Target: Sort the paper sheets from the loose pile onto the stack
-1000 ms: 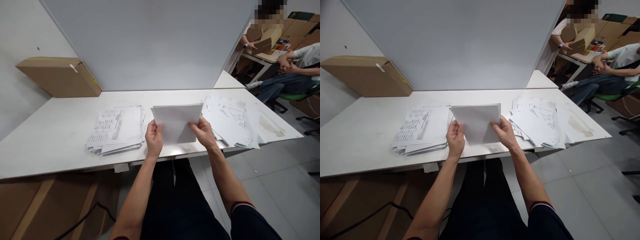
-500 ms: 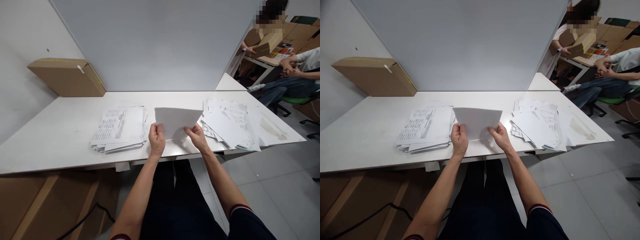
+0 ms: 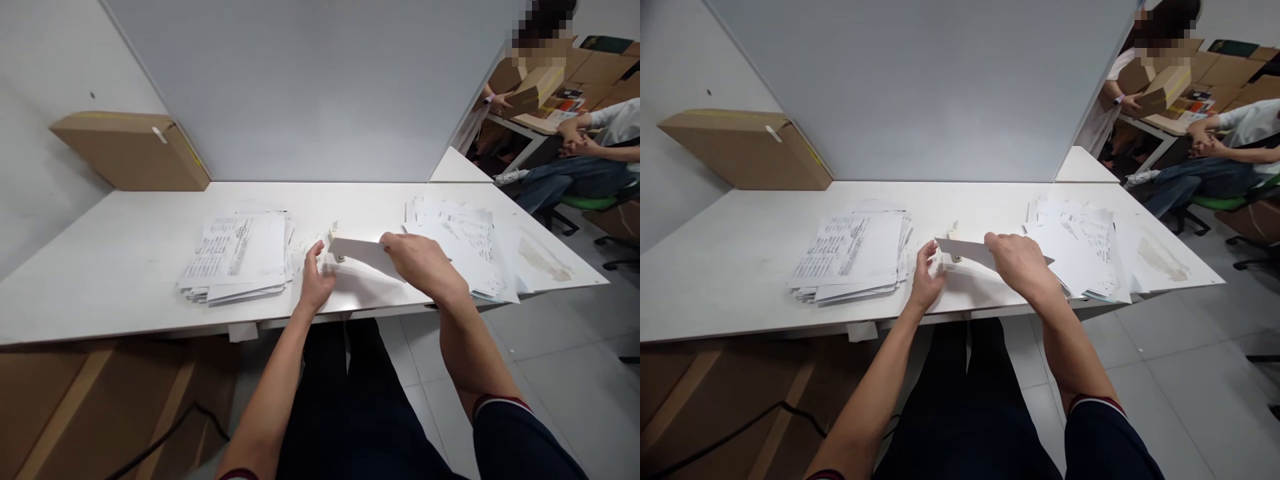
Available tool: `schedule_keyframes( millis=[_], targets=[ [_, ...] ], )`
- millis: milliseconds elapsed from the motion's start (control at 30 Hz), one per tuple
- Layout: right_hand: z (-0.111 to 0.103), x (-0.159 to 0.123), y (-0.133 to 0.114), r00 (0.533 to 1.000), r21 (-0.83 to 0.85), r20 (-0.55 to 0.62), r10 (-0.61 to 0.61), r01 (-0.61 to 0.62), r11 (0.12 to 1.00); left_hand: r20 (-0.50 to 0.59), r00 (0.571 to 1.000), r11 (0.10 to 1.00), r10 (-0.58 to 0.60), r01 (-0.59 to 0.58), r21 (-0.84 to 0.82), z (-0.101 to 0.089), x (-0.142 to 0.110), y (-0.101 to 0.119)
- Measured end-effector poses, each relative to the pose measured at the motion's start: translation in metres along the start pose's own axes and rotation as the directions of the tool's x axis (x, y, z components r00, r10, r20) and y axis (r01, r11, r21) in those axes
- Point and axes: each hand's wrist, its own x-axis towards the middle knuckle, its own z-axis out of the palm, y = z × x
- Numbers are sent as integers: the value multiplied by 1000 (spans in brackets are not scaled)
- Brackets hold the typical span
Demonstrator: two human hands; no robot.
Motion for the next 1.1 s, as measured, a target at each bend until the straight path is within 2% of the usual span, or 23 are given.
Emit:
schedule_keyframes(
  millis=[100, 233, 467, 533, 600, 667, 700, 767, 833, 867, 967, 1100],
  targets=[
    [17, 6, -1, 993, -51, 114, -31, 37, 998, 65, 997, 998, -36, 33, 49, 3, -2, 0],
    [20, 5, 1, 994, -24, 105, -21, 23, 999, 88, 992, 995, -95, 94, 19, 4, -2, -1],
    [12, 5, -3, 995, -42, 92, -38, 42, 998, -31, 999, 994, -38, 35, -100, 4, -2, 3],
    [8, 3, 1, 997, 51, 70, -28, 24, 998, -85, 996, 989, -42, 29, -148, 3, -2, 7],
    [3, -2, 8, 999, 214, 43, 10, -19, 977, -150, 987, 979, -60, 29, -204, 1, -2, 11],
    [3, -9, 18, 996, 462, 64, 64, -86, 883, -216, 972, 963, -92, 32, -268, 0, -2, 14],
    [6, -12, 24, 990, 601, 110, 85, -134, 788, -253, 961, 955, -111, 33, -295, -1, -1, 15],
    [19, -18, 36, 961, 810, 260, 92, -269, 521, -315, 938, 947, -147, 42, -318, -2, 2, 13],
    [40, -22, 48, 904, 859, 420, 82, -425, 286, -318, 932, 957, -173, 82, -279, -2, 6, 9],
    [52, -23, 54, 868, 841, 486, 98, -496, 216, -287, 941, 966, -178, 112, -231, -2, 8, 6],
    [84, -27, 67, 780, 767, 594, 198, -623, 152, -124, 982, 990, -140, 140, -11, -1, 15, 1],
    [100, -29, 73, 763, 748, 613, 206, -644, 159, 31, 999, 974, 31, -37, 225, 5, 21, -2]
  ],
)
